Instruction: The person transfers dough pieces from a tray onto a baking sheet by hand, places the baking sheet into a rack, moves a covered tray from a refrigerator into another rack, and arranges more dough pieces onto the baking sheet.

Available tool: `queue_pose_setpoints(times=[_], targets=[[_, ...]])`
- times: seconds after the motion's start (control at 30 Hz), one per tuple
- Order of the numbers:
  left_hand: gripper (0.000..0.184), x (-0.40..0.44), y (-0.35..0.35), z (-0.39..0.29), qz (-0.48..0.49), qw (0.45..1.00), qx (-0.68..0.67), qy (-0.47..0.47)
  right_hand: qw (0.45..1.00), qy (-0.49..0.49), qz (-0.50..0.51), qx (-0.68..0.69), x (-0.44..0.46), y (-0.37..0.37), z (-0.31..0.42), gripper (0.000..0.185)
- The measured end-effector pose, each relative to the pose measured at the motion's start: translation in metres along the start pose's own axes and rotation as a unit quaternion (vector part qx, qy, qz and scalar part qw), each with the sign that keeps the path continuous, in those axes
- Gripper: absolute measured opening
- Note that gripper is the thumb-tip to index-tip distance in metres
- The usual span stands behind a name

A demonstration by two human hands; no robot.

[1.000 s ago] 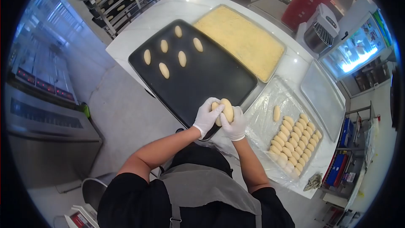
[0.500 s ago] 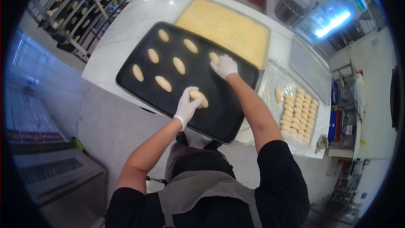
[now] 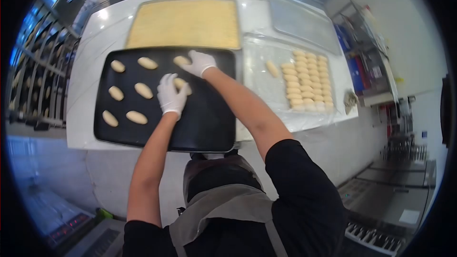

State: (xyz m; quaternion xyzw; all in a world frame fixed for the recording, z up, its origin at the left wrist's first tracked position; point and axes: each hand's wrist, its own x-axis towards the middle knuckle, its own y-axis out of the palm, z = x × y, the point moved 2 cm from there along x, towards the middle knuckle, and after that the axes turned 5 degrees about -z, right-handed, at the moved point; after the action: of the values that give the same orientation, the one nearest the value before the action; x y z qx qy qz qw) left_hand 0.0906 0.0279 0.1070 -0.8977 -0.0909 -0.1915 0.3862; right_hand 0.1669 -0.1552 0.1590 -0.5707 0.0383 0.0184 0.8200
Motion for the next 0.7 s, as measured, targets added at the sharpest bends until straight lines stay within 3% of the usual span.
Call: queue_pose_setpoints(times=[0.03, 0.13, 0.17, 0.2, 0.27, 0.3, 0.33, 0.43, 0.47, 0.5, 0.53, 0.57, 0.6, 0.63, 0.7], targets=[[0.046, 0.001, -0.005, -0.007, 0.001, 0.998, 0.069, 0.012, 0.994, 0.003, -0.075, 0.077, -0.008, -0.014, -0.011, 0.055], [0.043, -0.008, -0.002, -0.016, -0.002, 0.998, 0.061, 0.029, 0.94, 0.041, -0.255, 0.223, -0.032, -0.035, -0.092, 0.054], [0.042, -0.011, -0.017, -0.007, -0.011, 0.997, 0.073, 0.034, 0.953, 0.074, -0.288, 0.06, -0.037, -0.041, -0.135, 0.05], [0.042, -0.019, -0.034, -0.002, -0.011, 0.995, 0.1, 0.021, 0.965, 0.106, -0.239, 0.019, -0.05, -0.049, -0.17, 0.052], [0.039, -0.033, -0.051, -0.017, -0.057, 0.994, -0.053, -0.074, 0.977, 0.154, -0.129, -0.07, -0.077, -0.066, -0.238, 0.055], [0.038, -0.039, -0.054, -0.029, -0.081, 0.981, -0.135, -0.117, 0.979, 0.133, -0.14, -0.066, -0.083, -0.037, -0.283, 0.054], [0.038, -0.047, -0.057, -0.043, -0.078, 0.981, -0.129, -0.122, 0.979, 0.118, -0.152, -0.065, -0.088, -0.006, -0.32, 0.053], [0.038, -0.08, -0.017, -0.119, 0.104, 0.907, -0.36, -0.19, 0.974, 0.139, -0.166, 0.065, -0.112, -0.029, -0.296, 0.045], [0.038, -0.083, 0.002, -0.151, 0.114, 0.901, -0.371, -0.192, 0.953, 0.153, -0.195, 0.172, -0.127, -0.034, -0.274, 0.044], [0.039, -0.085, 0.018, -0.183, 0.103, 0.872, -0.415, -0.239, 0.929, 0.13, -0.128, 0.322, -0.138, -0.04, -0.245, 0.044], [0.04, -0.086, 0.031, -0.21, 0.089, 0.84, -0.453, -0.284, 0.941, 0.014, -0.219, 0.257, -0.142, -0.025, -0.229, 0.044], [0.041, -0.087, 0.039, -0.226, 0.074, 0.807, -0.487, -0.327, 0.92, -0.034, -0.193, 0.34, -0.159, -0.049, -0.188, 0.043], [0.041, -0.084, 0.043, -0.227, 0.074, 0.808, -0.487, -0.323, 0.909, -0.125, -0.18, 0.354, -0.167, -0.047, -0.167, 0.042], [0.043, -0.08, 0.044, -0.215, 0.067, 0.773, -0.522, -0.354, 0.891, -0.218, -0.164, 0.363, -0.17, -0.048, -0.159, 0.042], [0.046, -0.077, 0.045, -0.184, 0.054, 0.692, -0.586, -0.418, 0.882, -0.222, -0.152, 0.387, -0.16, -0.057, -0.188, 0.042]])
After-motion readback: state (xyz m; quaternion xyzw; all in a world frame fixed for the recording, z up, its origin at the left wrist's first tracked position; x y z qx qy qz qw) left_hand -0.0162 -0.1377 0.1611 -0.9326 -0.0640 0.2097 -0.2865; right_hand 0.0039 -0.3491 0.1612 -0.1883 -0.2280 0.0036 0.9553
